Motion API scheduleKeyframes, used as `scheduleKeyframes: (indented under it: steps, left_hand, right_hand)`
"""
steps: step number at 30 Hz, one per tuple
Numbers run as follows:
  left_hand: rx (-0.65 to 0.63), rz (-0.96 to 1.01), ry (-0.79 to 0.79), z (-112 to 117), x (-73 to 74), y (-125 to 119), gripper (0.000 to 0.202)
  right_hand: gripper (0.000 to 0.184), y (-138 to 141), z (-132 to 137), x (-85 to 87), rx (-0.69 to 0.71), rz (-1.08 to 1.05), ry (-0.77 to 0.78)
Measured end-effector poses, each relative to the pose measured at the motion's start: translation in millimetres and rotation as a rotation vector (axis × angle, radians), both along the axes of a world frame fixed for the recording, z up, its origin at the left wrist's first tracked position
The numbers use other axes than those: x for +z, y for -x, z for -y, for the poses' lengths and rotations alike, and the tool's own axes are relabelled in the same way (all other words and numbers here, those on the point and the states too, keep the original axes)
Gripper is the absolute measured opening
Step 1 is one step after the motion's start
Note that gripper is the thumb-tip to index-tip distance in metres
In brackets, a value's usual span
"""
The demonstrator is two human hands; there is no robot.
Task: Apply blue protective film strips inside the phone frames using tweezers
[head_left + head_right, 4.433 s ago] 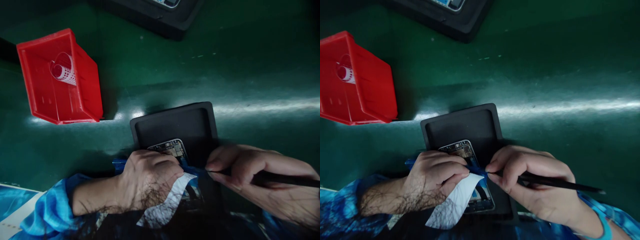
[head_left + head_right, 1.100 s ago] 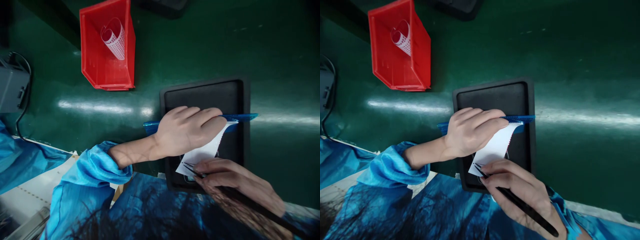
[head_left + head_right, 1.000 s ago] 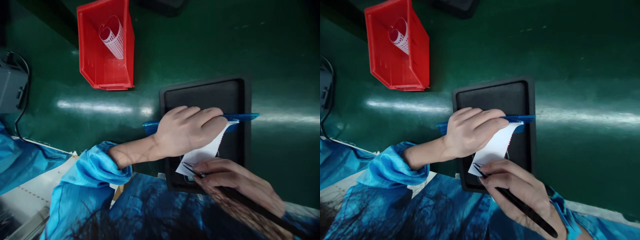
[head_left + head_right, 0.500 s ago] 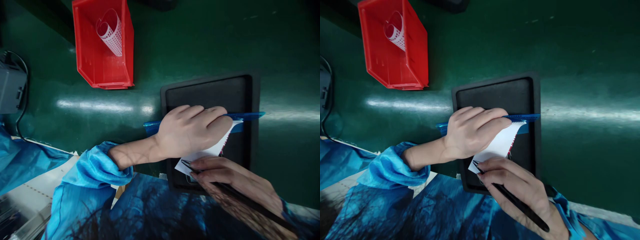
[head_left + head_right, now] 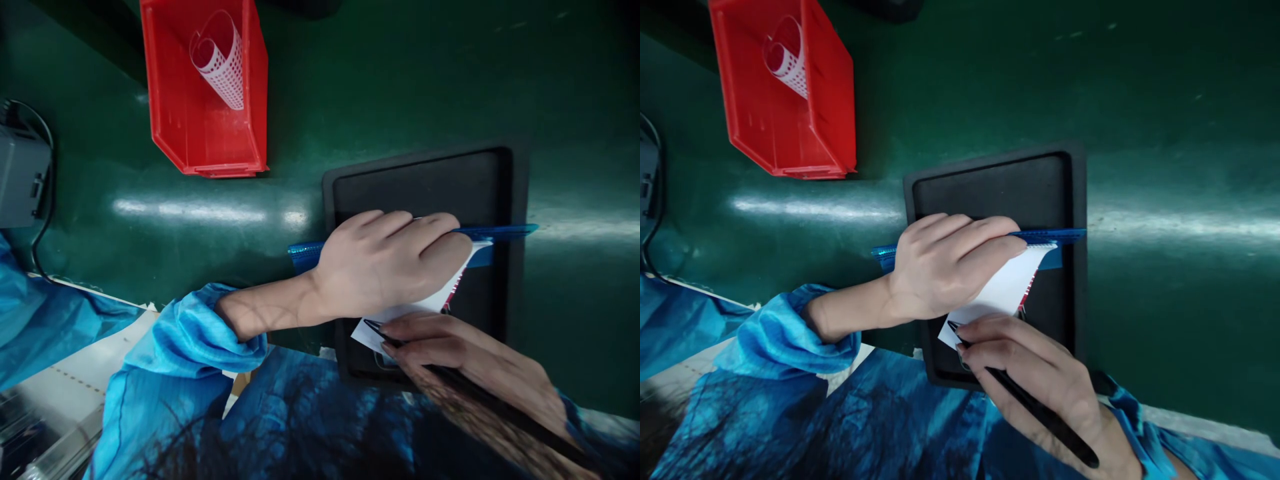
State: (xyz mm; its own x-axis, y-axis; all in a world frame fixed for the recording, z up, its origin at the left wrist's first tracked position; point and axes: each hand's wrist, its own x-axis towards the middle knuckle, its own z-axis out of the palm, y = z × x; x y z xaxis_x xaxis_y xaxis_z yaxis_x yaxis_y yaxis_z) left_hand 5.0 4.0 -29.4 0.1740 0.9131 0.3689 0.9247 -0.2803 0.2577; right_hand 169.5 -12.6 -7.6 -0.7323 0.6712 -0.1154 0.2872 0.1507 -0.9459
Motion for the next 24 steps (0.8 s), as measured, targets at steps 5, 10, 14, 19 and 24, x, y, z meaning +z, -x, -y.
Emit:
scheduleKeyframes:
  steps: [5,10,14,19,24]
  left_hand:
    - [-0.004,0.007,0.004,0.3,-0.2,-0.1,0.027]
    - [-0.008,-0.005,0.011,0.7,-1.0,-0.1,0.028]
    - [-0.011,-0.007,0.019,0.8,-0.5,0.3,0.029]
    - [-0.013,-0.007,0.029,0.4,0.5,0.5,0.030]
    - [-0.014,-0.007,0.015,0.0,0.5,0.2,0.031]
  right_hand:
    - [0.012,-2.5,-0.1,-2.8,0.098,-0.023,-0.013]
    - [0.015,-4.5,-2.8,-2.6,0.108,-0.029,-0.042]
    - [0.017,-5.9,-2.5,-2.9,0.126,-0.034,-0.013]
    - [0.016,-9.0,-2.4,-3.1,0.140,-0.033,0.020]
    - [0.018,-8.9,-2.2,-1.2,0.108,-0.020,0.035]
